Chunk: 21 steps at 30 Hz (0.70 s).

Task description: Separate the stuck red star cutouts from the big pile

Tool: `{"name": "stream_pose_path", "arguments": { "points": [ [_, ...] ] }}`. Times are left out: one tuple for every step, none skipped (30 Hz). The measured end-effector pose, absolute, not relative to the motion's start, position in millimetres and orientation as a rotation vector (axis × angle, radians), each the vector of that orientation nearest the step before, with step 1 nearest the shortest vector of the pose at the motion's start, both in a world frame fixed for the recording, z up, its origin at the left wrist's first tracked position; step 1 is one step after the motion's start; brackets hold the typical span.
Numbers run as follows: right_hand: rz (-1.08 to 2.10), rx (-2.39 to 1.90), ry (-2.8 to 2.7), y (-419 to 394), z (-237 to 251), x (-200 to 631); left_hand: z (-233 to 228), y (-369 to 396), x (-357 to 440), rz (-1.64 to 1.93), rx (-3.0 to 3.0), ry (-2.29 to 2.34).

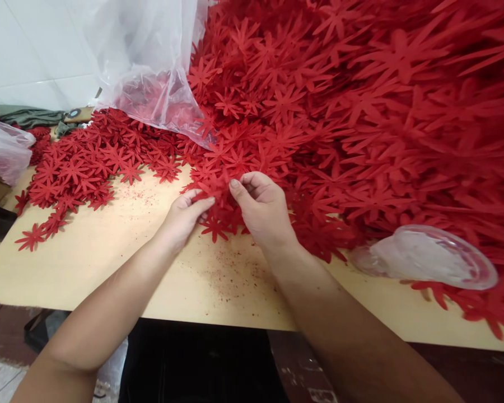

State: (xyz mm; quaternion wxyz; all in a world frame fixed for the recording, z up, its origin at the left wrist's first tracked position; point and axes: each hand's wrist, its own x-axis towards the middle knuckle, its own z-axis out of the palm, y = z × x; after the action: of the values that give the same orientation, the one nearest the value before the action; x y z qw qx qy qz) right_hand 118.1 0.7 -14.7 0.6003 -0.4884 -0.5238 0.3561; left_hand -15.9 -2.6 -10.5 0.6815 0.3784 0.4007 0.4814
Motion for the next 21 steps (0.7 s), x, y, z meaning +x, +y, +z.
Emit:
{"name": "stream_pose_path", "arguments": {
  "points": [
    [0.829, -1.130, -1.205, 0.8, -14.6, 118.4, -9.5, -1.7, -17.1, 1.094, 0.835, 0.916],
    [0.840, -1.123, -1.194, 1.2, -14.9, 118.8, -8.0, -1.1, -18.6, 1.109, 0.814, 0.926],
    [0.856, -1.112, -1.183, 1.8, -15.3, 119.2, -6.2, -0.7, -20.1, 1.120, 0.793, 0.929],
    [0.879, -1.095, -1.172, 2.5, -15.9, 119.6, -4.4, -0.7, -21.4, 1.125, 0.775, 0.927],
    [0.907, -1.074, -1.158, 3.1, -16.5, 119.9, -2.7, -0.8, -22.5, 1.126, 0.764, 0.926],
    [0.940, -1.049, -1.144, 3.6, -17.1, 120.1, -1.4, -1.0, -23.4, 1.116, 0.765, 0.926],
    [0.977, -1.025, -1.132, 3.9, -17.4, 120.2, -0.6, -1.1, -24.0, 1.100, 0.773, 0.928],
    [1.014, -1.007, -1.123, 3.8, -17.4, 120.4, -0.2, -1.3, -24.3, 1.085, 0.787, 0.932],
    [1.046, -0.999, -1.118, 3.5, -17.1, 120.6, -0.1, -1.3, -24.5, 1.075, 0.801, 0.937],
    [1.070, -1.003, -1.112, 2.9, -16.5, 120.8, -0.3, -1.2, -24.5, 1.073, 0.815, 0.944],
    [1.084, -1.018, -1.109, 2.1, -15.5, 121.2, -0.6, -1.0, -24.5, 1.076, 0.830, 0.952],
    [1.088, -1.040, -1.109, 1.3, -14.4, 121.6, -1.0, -0.8, -24.3, 1.085, 0.841, 0.962],
    [1.082, -1.065, -1.108, 0.6, -13.3, 122.1, -1.4, -0.4, -24.0, 1.095, 0.847, 0.969],
    [1.071, -1.087, -1.109, -0.1, -12.2, 122.4, -1.9, 0.0, -23.6, 1.100, 0.848, 0.971],
    [1.060, -1.101, -1.110, -0.5, -11.2, 122.6, -2.5, 0.5, -23.2, 1.105, 0.847, 0.968],
    [1.049, -1.107, -1.113, -0.8, -10.4, 122.7, -3.3, 1.1, -22.8, 1.112, 0.845, 0.962],
    [1.038, -1.107, -1.114, -0.8, -9.8, 122.5, -4.4, 1.8, -22.4, 1.123, 0.842, 0.956],
    [1.029, -1.103, -1.110, -0.6, -9.5, 122.3, -5.7, 2.5, -22.1, 1.137, 0.840, 0.952],
    [1.022, -1.098, -1.106, -0.3, -9.5, 122.0, -7.1, 3.0, -21.9, 1.148, 0.839, 0.950],
    [1.018, -1.097, -1.103, 0.0, -9.7, 121.7, -8.5, 3.3, -21.9, 1.155, 0.836, 0.949],
    [1.015, -1.100, -1.100, 0.4, -10.1, 121.4, -9.7, 3.2, -22.0, 1.156, 0.834, 0.948]
  ]
}}
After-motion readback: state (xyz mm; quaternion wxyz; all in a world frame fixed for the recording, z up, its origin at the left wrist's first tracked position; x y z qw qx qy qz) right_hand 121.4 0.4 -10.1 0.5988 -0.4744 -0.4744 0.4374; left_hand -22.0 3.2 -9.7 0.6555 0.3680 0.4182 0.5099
